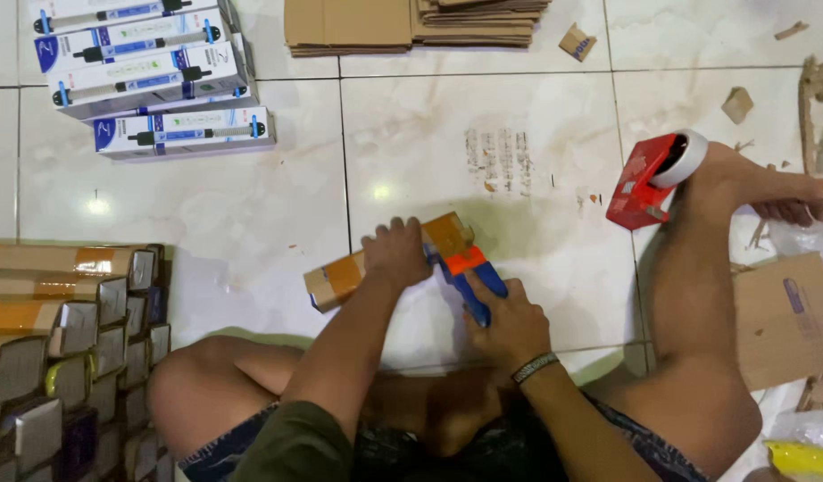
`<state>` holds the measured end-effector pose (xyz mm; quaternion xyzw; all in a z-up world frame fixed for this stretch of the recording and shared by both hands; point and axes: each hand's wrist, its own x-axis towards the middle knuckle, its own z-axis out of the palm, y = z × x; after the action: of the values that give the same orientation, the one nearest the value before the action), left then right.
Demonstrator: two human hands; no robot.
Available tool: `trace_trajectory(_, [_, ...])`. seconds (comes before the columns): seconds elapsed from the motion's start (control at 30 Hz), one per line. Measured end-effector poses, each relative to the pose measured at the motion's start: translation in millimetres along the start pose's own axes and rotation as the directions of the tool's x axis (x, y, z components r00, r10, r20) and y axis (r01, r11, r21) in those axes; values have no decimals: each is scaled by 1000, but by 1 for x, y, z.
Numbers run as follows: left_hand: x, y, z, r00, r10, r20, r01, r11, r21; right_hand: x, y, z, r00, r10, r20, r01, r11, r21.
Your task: The person sits on the floor and packs small white product boxes into larger brown cardboard boxes. They fold the flaps of the cardboard boxes and seal them using a handheld tape dispenser with clear packing tape. The sealed packages are then stacked on the floor.
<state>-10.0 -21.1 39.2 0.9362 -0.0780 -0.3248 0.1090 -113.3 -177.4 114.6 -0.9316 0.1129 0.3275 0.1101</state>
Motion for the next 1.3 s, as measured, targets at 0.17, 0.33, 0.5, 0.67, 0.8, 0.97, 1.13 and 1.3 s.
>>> trace_trajectory(0.17, [-49, 30, 10, 1000, -11, 20, 17, 938, -345, -21, 30, 15, 963, -96, -253, 113, 992, 55])
trace_trajectory(0.33, [-44, 9, -3, 986, 13, -167, -75, 924, -375, 1, 9, -7, 942, -193, -276, 196, 981, -18])
trace_trajectory(0.5, [-40, 3, -9, 881, 187, -434, -201, 980, 15, 37, -35, -50, 986, -156, -51, 155, 988, -21])
trace_trajectory(0.67, [-38, 9, -26, 985, -61, -159, 50, 996, -69, 50, -61, -69, 977, -211, -41, 206, 973, -100])
trace_trajectory(0.8, [-26, -5, -34, 997, -10, -72, 4, 996, -92, -2, -36, -77, 992, -116, 55, 120, 989, -89])
trace_trajectory(0.97, [-21, -12, -28, 990, 106, -97, -111, 992, -54, 22, -17, -38, 988, -113, 109, 124, 988, -93])
trace_trajectory(1.13, [-10, -24, -19, 970, 169, -172, -174, 985, -15, 40, -24, -32, 969, -234, 80, 246, 945, -213])
trace_trajectory(1.3, [-2, -1, -18, 1000, 4, 16, -5, 998, 60, 13, 40, -82, 987, -162, -7, 159, 963, 216])
